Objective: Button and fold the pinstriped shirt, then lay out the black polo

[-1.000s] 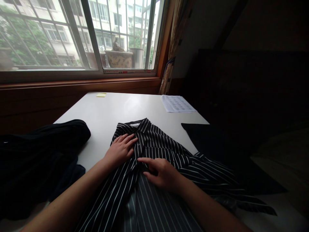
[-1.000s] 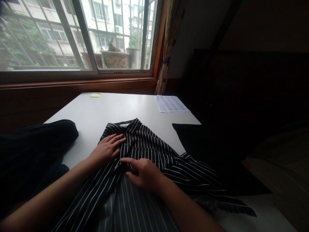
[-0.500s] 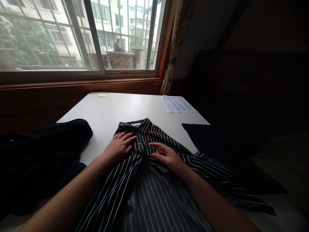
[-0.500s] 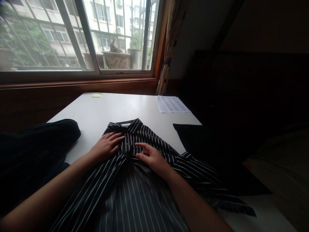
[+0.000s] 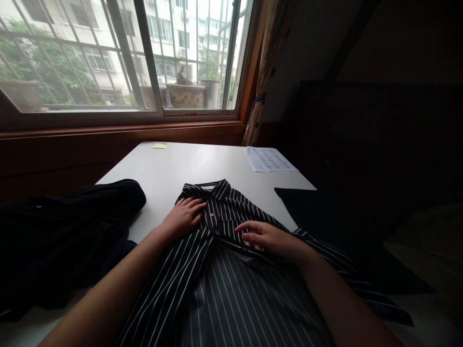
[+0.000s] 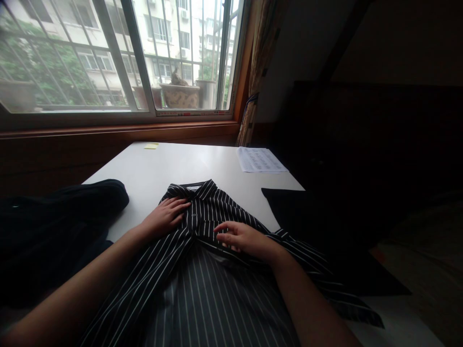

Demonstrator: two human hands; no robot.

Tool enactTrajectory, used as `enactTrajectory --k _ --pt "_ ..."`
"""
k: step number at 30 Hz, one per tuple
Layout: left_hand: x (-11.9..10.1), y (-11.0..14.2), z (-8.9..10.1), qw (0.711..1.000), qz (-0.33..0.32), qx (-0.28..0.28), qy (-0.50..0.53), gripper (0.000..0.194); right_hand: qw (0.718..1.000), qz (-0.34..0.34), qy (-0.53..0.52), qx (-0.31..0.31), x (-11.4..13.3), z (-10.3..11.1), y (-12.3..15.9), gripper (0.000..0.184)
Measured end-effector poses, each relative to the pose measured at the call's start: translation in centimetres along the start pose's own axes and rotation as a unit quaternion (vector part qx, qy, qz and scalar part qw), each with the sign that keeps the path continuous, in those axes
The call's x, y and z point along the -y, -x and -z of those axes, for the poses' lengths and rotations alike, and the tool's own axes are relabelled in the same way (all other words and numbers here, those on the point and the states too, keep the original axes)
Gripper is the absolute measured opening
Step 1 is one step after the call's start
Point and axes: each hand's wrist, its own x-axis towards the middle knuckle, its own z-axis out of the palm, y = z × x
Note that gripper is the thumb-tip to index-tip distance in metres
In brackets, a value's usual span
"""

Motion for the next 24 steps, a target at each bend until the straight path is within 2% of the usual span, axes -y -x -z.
enactTrajectory --k 4,9,19,24 --pt "0.4 -0.1 -0.2 1.000 0.002 0.010 -0.014 0.048 0.999 -0.011 0.050 0.017 -0.2 0.3 -0.1 0.043" --pt "1.3 -0.5 -0.1 0.999 -0.014 0.021 -0.038 0.049 0.991 0.041 0.126 0.021 0.0 -0.6 -0.1 0.032" --pt "3.8 -3.3 0.4 0.995 -0.066 0.044 -0.065 0.055 0.975 0.130 0.141 -0.110 -0.9 -2.5 -1.7 0.024" --pt "2.9 -4.0 2.4 0.993 -0.093 0.033 -0.070 0.045 0.972 0.145 0.139 -0.124 -1.4 -2.4 -1.9 0.025"
